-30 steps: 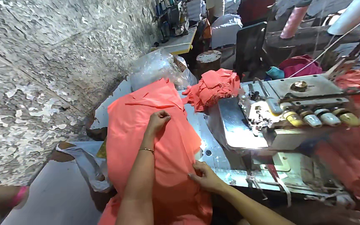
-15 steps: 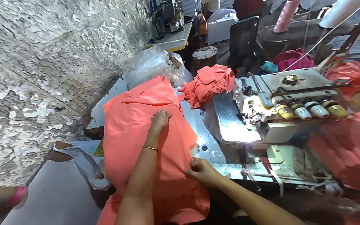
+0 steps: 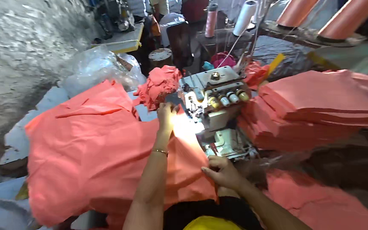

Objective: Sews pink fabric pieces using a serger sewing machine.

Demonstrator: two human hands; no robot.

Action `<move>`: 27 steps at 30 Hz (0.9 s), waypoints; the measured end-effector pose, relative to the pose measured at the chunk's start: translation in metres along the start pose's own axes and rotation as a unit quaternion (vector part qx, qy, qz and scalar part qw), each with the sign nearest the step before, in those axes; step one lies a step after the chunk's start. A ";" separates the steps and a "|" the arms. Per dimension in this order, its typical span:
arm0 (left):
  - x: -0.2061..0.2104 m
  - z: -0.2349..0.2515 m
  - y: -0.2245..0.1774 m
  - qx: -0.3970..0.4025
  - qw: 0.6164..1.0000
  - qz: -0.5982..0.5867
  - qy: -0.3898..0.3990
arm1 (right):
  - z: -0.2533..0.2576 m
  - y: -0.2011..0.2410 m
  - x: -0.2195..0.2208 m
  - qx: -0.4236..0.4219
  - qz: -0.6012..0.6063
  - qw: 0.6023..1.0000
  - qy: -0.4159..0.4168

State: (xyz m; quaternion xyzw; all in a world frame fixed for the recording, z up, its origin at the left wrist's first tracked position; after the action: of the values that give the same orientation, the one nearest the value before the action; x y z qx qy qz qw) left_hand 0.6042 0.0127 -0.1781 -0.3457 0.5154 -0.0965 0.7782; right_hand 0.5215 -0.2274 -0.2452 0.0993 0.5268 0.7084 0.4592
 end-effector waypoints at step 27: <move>0.031 -0.050 -0.035 0.047 0.990 0.074 0.107 | -0.033 -0.040 -0.003 0.119 0.169 0.976 -0.071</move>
State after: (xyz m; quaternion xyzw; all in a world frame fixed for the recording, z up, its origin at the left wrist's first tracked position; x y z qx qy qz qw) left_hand 0.5823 -0.0507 -0.1905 -0.2568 0.6151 -0.0994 0.7388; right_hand 0.5242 -0.2502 -0.2915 0.2908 0.5490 0.6993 0.3537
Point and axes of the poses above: each hand's wrist, its own z-axis towards the middle knuckle, its own x-axis out of the palm, y = z × x, the point moved 10 cm from there along z, towards the middle knuckle
